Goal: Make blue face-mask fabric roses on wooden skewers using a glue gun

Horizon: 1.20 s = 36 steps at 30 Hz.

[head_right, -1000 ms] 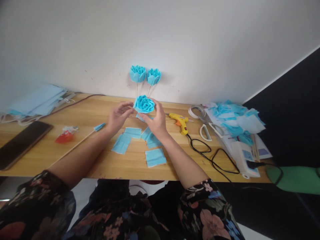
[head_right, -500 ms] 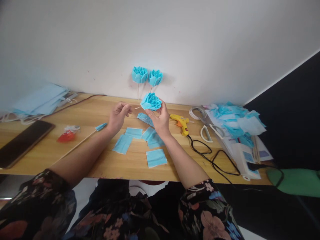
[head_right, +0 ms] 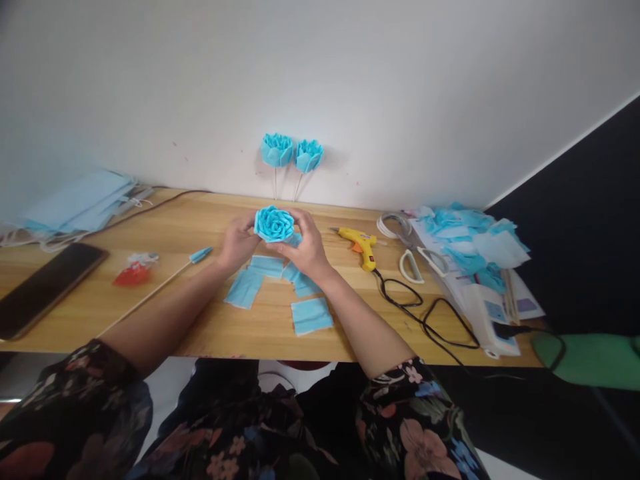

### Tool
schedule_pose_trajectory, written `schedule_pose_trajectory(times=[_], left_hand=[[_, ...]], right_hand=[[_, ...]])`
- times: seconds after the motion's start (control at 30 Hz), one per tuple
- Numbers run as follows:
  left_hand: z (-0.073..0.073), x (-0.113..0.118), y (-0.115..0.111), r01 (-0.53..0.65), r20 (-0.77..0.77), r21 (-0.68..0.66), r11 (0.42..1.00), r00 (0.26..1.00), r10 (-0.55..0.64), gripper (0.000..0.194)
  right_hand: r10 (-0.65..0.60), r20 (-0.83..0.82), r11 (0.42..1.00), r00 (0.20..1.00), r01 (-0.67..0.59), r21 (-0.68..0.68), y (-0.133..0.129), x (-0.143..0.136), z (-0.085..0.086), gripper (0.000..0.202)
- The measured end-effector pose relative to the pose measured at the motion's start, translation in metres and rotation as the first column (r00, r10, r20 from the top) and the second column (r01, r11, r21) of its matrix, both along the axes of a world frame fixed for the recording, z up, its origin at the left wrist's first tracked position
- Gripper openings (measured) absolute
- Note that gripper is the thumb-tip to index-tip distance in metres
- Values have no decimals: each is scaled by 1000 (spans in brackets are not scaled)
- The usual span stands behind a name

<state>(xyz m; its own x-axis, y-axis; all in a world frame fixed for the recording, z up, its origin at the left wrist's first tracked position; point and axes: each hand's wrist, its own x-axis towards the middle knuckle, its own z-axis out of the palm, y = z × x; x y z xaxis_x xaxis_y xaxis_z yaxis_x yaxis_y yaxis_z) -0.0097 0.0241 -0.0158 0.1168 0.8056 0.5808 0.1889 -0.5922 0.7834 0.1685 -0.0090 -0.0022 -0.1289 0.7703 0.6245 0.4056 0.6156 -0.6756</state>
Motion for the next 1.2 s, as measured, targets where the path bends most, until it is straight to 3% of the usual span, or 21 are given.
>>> schedule_pose_trajectory(times=[0.17,0.27,0.37,0.47,0.57,0.67,0.77,0.93,1.2], left_hand=[[1,-7,6,-91,77,-61,994,992,96,7],[3,-9,9,-98,109,-92,991,988,107,8],[9,-7,7,-76,159,-146,986,982,99,8],[25,-3,3,-24,238,-170,985,969,65,15],[50,-5,10,14,267,-148,989,963,27,18],[74,-15,32,-9,253,-111,994,967,37,17],[85,-27,63,-81,239,-110,991,965,106,12],[73,-37,105,-165,247,-159,973,948,201,7],[36,-34,134,-115,210,-192,975,965,155,8]], right_hand=[[57,-29,998,998,-57,-22,7,13,7,73],[-26,-149,988,989,3,-153,19,26,1,54],[-108,-143,947,984,58,-316,33,39,-15,51],[-146,-114,884,983,78,-462,43,46,-32,51],[-154,-131,871,979,72,-486,48,49,-41,51],[-132,-123,874,984,57,-482,49,48,-45,48],[-116,-91,878,989,60,-475,50,46,-45,42],[-103,-10,887,995,88,-453,48,46,-46,34],[-108,89,892,990,136,-431,44,47,-44,35]])
